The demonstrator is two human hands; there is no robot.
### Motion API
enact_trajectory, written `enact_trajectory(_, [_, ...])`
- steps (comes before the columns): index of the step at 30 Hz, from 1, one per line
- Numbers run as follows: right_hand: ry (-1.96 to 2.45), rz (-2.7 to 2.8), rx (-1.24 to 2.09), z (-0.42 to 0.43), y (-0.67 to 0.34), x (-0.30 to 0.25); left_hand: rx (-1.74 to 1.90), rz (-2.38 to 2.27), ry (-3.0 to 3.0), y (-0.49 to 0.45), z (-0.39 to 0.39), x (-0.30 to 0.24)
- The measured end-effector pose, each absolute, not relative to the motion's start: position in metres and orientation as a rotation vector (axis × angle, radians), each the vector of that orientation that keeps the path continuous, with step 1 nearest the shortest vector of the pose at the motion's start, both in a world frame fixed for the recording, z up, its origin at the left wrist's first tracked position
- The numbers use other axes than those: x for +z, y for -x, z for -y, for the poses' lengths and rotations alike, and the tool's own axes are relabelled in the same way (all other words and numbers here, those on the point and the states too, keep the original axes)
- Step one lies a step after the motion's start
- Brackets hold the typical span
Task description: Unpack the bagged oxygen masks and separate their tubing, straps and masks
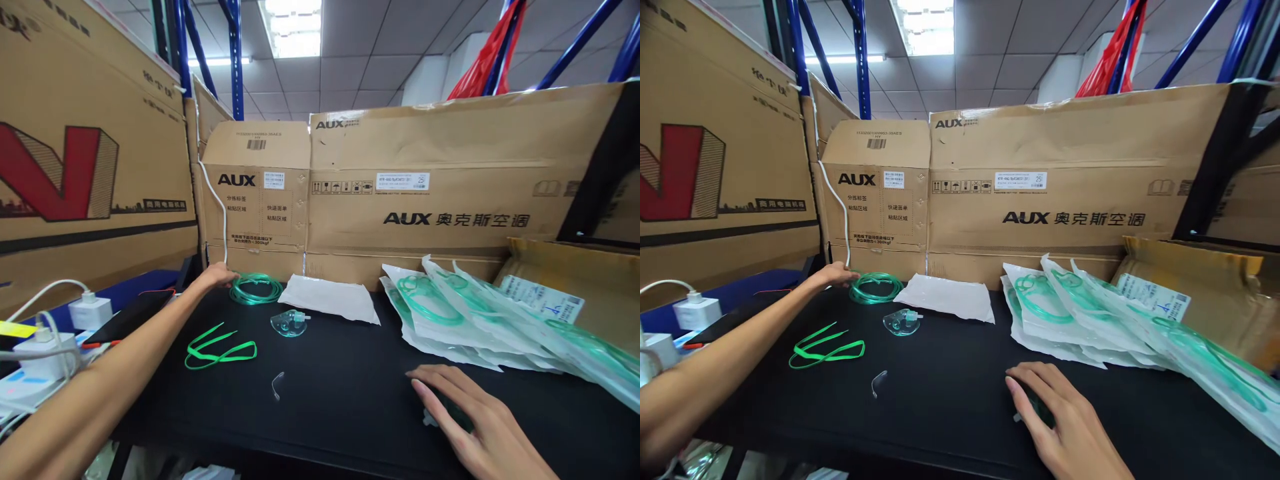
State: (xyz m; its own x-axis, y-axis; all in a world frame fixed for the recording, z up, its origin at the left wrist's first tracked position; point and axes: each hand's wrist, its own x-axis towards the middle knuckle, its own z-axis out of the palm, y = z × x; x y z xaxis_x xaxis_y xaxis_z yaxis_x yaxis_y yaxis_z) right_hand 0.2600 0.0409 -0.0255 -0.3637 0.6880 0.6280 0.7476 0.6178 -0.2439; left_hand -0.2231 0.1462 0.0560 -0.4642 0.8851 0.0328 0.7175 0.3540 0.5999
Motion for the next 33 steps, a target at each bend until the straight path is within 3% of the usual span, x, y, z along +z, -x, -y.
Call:
enact_trajectory(11, [1.292, 2.296, -0.106, -0.041, -0.284, -0.045, 0.286, -2.602, -1.512, 0.215, -0.156, 0.036])
enact_trajectory(27, [1.150, 2.309, -0.037, -0.042, -0.288, -0.044, 0.414, -2.711, -1.609, 0.220, -0.168, 0.042])
enact_trajectory(33, [1.131, 2.256, 0.022, -0.033, -0.266, -0.015, 0.344, -2.627, -1.505, 0.224, -0.161, 0.029])
